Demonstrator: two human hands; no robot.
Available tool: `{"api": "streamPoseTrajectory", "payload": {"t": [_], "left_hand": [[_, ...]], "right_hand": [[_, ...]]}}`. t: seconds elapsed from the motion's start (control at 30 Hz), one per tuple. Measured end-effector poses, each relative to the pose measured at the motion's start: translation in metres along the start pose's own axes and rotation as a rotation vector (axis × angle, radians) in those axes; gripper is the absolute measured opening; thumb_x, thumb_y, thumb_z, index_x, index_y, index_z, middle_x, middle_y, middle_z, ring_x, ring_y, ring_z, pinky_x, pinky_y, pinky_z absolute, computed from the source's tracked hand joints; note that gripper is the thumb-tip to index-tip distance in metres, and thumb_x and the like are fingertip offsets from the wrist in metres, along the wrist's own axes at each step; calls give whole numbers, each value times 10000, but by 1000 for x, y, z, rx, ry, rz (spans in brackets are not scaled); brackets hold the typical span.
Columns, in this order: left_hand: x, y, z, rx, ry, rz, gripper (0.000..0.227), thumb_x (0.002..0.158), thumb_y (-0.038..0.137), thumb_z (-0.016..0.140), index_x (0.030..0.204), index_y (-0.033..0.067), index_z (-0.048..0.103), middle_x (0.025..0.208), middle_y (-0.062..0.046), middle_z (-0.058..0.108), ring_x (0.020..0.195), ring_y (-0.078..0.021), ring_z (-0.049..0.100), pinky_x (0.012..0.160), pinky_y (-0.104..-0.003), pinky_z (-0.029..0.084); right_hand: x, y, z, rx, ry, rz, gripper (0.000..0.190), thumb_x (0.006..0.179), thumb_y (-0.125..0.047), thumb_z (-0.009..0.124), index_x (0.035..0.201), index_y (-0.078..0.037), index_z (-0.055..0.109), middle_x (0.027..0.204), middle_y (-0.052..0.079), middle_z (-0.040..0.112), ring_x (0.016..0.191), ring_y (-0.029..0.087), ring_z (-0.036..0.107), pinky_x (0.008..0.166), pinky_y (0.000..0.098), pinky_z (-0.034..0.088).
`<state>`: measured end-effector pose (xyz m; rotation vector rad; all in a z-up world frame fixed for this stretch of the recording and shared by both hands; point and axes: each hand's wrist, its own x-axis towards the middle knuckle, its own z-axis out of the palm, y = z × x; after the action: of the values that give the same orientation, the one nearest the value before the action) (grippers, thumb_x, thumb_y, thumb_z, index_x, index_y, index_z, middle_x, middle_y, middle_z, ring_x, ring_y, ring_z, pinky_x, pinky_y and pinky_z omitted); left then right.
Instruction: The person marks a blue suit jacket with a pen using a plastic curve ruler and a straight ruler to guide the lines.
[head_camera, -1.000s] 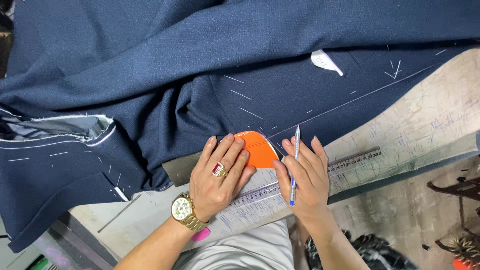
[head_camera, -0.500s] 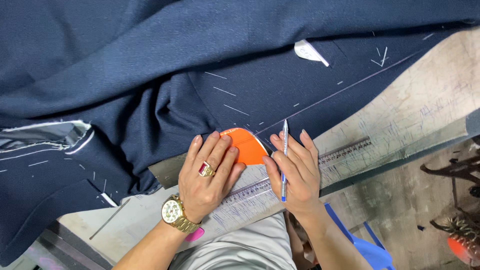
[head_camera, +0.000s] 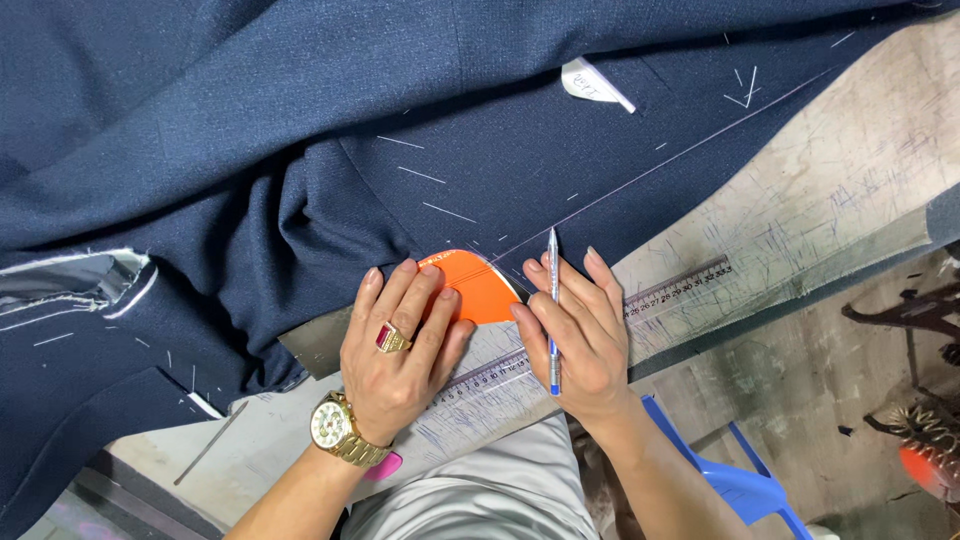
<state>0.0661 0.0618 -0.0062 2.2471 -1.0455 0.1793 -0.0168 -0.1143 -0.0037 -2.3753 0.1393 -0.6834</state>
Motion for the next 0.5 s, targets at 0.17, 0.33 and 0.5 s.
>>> {"api": "streamPoseTrajectory", "payload": {"t": [0.17, 0.33, 0.5], "left_hand": [[-3, -1, 0, 15, -33, 3, 260, 893, 210, 782, 1112, 71, 778, 1199, -192, 734, 1149, -396, 694, 1090, -561, 446], [-3, -1, 0, 17, -54, -10, 262, 896, 215, 786, 1122, 84, 779, 1206, -189, 731, 1161, -392, 686, 1100, -562, 435], [-3, 0, -1, 37, -86, -11, 260, 908, 227, 772, 1146, 122, 782, 1228, -189, 713, 1171, -401, 674, 1097, -581, 435]], "right_hand": [[1, -1, 0, 1, 5, 5, 111, 887, -23, 781, 934, 30, 697, 1120, 201, 770, 1064, 397, 748, 1085, 569, 442], [1, -1, -1, 3, 4, 14, 110, 891, -19, 777, 943, 31, 695, 1119, 201, 770, 1060, 395, 748, 1080, 566, 447], [0, 1, -2, 26, 27, 26, 94, 886, 7, 771, 926, 31, 689, 1092, 198, 774, 1036, 391, 756, 1068, 561, 467]]}}
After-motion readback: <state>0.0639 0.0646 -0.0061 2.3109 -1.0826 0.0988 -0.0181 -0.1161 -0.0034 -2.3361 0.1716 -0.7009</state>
